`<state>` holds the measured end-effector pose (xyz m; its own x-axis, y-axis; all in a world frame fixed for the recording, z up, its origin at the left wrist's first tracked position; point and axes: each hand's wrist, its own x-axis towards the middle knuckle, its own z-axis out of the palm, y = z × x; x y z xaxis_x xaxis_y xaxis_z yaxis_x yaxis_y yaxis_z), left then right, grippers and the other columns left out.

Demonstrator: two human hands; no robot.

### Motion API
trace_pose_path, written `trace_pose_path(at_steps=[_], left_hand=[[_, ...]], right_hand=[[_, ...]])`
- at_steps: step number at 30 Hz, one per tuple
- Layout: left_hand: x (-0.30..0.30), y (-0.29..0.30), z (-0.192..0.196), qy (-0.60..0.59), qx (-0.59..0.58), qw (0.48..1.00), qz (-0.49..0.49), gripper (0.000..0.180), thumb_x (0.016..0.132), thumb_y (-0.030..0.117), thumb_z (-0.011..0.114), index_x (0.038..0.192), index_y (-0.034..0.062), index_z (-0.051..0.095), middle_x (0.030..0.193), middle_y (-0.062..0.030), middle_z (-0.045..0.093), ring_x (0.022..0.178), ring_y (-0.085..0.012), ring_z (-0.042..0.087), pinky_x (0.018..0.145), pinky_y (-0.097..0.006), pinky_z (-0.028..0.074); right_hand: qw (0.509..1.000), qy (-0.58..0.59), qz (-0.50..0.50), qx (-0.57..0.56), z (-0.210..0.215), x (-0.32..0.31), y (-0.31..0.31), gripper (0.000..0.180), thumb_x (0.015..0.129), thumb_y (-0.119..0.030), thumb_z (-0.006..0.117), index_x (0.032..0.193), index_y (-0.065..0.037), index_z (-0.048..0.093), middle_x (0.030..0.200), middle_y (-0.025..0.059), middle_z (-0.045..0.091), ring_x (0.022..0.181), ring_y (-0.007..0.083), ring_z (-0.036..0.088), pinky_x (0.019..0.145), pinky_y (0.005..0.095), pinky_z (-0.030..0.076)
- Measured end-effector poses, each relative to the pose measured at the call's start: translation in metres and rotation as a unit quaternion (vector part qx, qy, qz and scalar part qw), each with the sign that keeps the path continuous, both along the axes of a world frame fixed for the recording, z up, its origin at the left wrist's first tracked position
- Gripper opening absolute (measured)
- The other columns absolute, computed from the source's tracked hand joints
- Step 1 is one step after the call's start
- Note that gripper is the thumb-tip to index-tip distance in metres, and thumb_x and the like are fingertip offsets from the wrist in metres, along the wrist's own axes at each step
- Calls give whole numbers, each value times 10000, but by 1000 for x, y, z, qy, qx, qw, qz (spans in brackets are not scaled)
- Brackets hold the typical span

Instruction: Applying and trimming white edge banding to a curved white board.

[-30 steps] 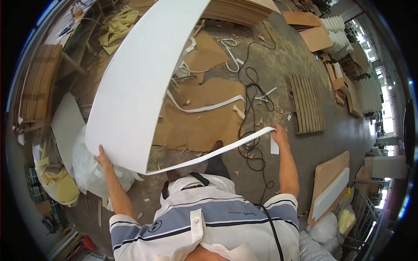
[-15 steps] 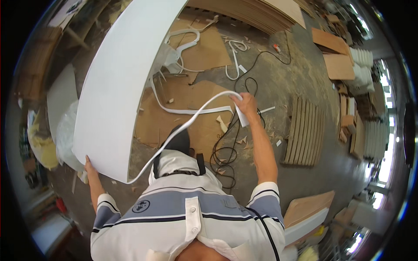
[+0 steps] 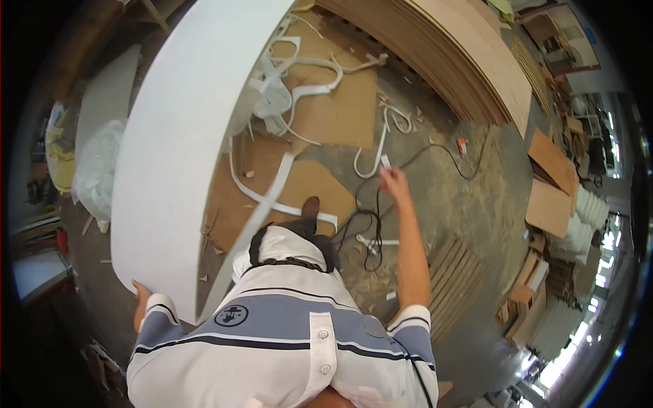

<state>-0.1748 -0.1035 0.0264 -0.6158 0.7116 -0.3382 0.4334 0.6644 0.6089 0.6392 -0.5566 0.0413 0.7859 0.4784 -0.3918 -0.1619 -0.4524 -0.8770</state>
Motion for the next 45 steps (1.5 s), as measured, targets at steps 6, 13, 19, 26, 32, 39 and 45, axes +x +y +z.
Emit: trace_pose_path(at_steps=[6,13,19,26,32,39,45], left_hand=[[184,-99,27,120,24,992,38,788,902,592,517,1394,-15,410,1363,-229,505,1208,-384,530,1017,-527,436],[277,-167,-11,263,-35,959,96,767,922,596,463,1395,-6,424,1387,-230,487,1250,-388,498,1038,-541,410],[456,-166,-13,367,-142,911,124,753,939,600,416,1396,2,435,1408,-231,471,1286,-392,470,1055,-553,387],[700,-55,16,389,-92,916,-31,651,971,559,375,1496,174,356,1537,-211,303,1419,-390,269,1117,-581,245],[805,47,16,356,50,928,-101,629,992,528,350,1507,167,328,1542,-250,260,1431,-453,196,1130,-630,142],[880,142,36,373,-19,928,-6,624,996,523,349,1512,173,320,1550,-241,250,1417,-502,184,1125,-645,130],[901,177,31,414,-113,903,25,663,973,517,415,1532,192,267,1565,-201,246,1401,-491,232,1103,-660,188]], right_hand=[[935,255,-174,-175,-119,7,-182,413,930,-428,593,817,-34,635,686,107,626,582,224,597,534,399,495],[892,220,49,-391,-95,116,-154,322,862,-228,651,954,80,651,747,173,653,555,272,634,482,415,528],[945,173,95,-262,-148,389,-47,192,831,-154,632,794,35,633,648,105,580,537,236,576,466,379,459],[976,-65,149,-147,-113,648,193,181,898,-161,647,944,12,620,757,49,604,602,138,575,517,277,463],[955,74,270,-96,-122,708,347,199,912,-183,647,994,-4,619,776,36,606,617,114,586,531,270,484],[873,183,379,-247,-100,707,512,346,925,-217,642,1159,30,580,863,67,636,676,139,601,580,272,500],[865,57,438,-237,-94,707,702,323,922,-257,627,1073,27,645,935,123,683,776,182,662,677,324,534]])
